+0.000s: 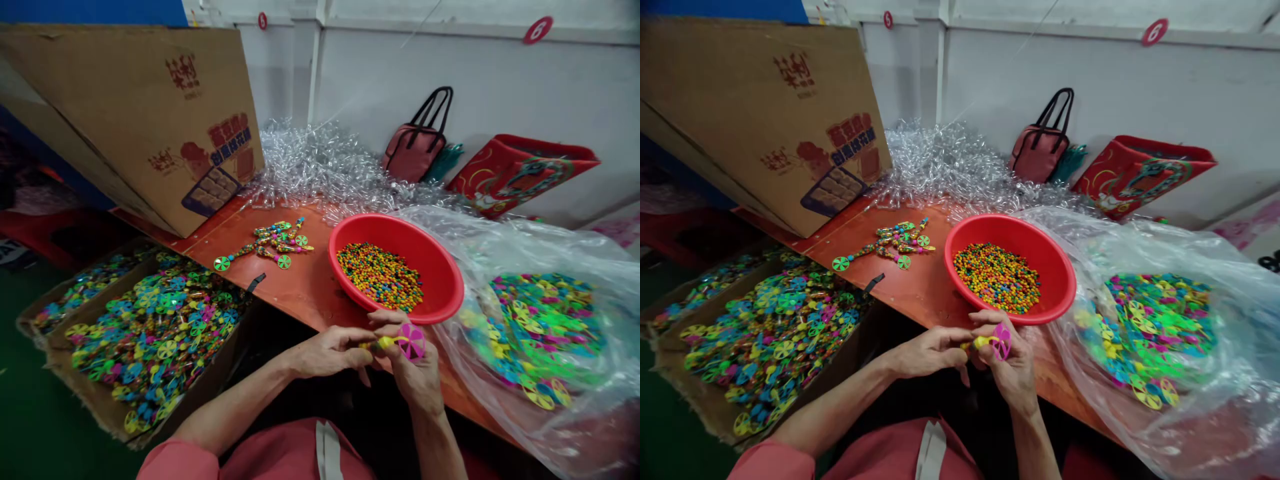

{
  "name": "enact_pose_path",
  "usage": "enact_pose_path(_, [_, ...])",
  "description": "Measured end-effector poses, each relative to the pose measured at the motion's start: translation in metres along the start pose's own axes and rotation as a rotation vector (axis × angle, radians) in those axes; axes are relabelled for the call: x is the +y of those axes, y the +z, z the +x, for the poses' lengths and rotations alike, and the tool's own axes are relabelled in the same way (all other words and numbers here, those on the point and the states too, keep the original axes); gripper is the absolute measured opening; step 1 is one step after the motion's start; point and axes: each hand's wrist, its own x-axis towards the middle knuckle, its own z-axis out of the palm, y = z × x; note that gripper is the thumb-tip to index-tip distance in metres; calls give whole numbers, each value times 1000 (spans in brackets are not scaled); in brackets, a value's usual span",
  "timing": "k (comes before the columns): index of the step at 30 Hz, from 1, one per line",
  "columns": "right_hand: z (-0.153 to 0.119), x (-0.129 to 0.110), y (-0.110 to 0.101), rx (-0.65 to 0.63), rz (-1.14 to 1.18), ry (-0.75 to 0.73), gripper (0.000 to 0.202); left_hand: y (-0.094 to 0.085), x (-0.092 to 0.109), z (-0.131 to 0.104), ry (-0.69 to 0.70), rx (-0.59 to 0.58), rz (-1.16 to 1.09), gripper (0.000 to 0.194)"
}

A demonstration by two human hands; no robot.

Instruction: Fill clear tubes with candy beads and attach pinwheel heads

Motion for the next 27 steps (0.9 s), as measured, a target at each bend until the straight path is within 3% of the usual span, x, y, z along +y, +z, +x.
enact_pose_path(2, [-1, -2, 0, -80, 35, -2, 31, -2, 0, -6, -89, -143, -66, 57])
enact_pose_path(3, [-2, -3, 1, -108, 49, -4, 34, -2, -2, -8, -105, -134, -90, 54])
enact_pose_path(4, [-2, -4, 3, -120, 52, -9, 34, -1, -3, -9, -91, -63, -101, 50])
enact_pose_path(7, [-2, -6, 12, -60, 29, -28, 28, 4, -8, -7, 75, 305, -7, 42])
enact_pose_path(9, [-1, -7, 16, -34, 30, -42, 25, 6, -6, -6, 133, 374, 52, 43])
enact_pose_path(14, [-4, -12, 13, -191, 138, -57, 28, 1, 5, -11, -100, -100, 55, 54])
enact_pose_path(16, [-8, -12, 12, -219, 188, -30, 32, 0, 5, -13, -140, -132, 14, 55])
enact_pose_path(19, [-10, -12, 12, -163, 196, -35, 35, 8, 1, -12, -114, 19, -41, 43])
enact_pose_path(23, [0, -19, 9, -85, 65, -116, 34, 21, 3, -8, 50, 228, 141, 33])
enact_pose_path(27, [24, -31, -1, -205, -108, -125, 28, 11, 20, -6, 222, 312, 319, 31])
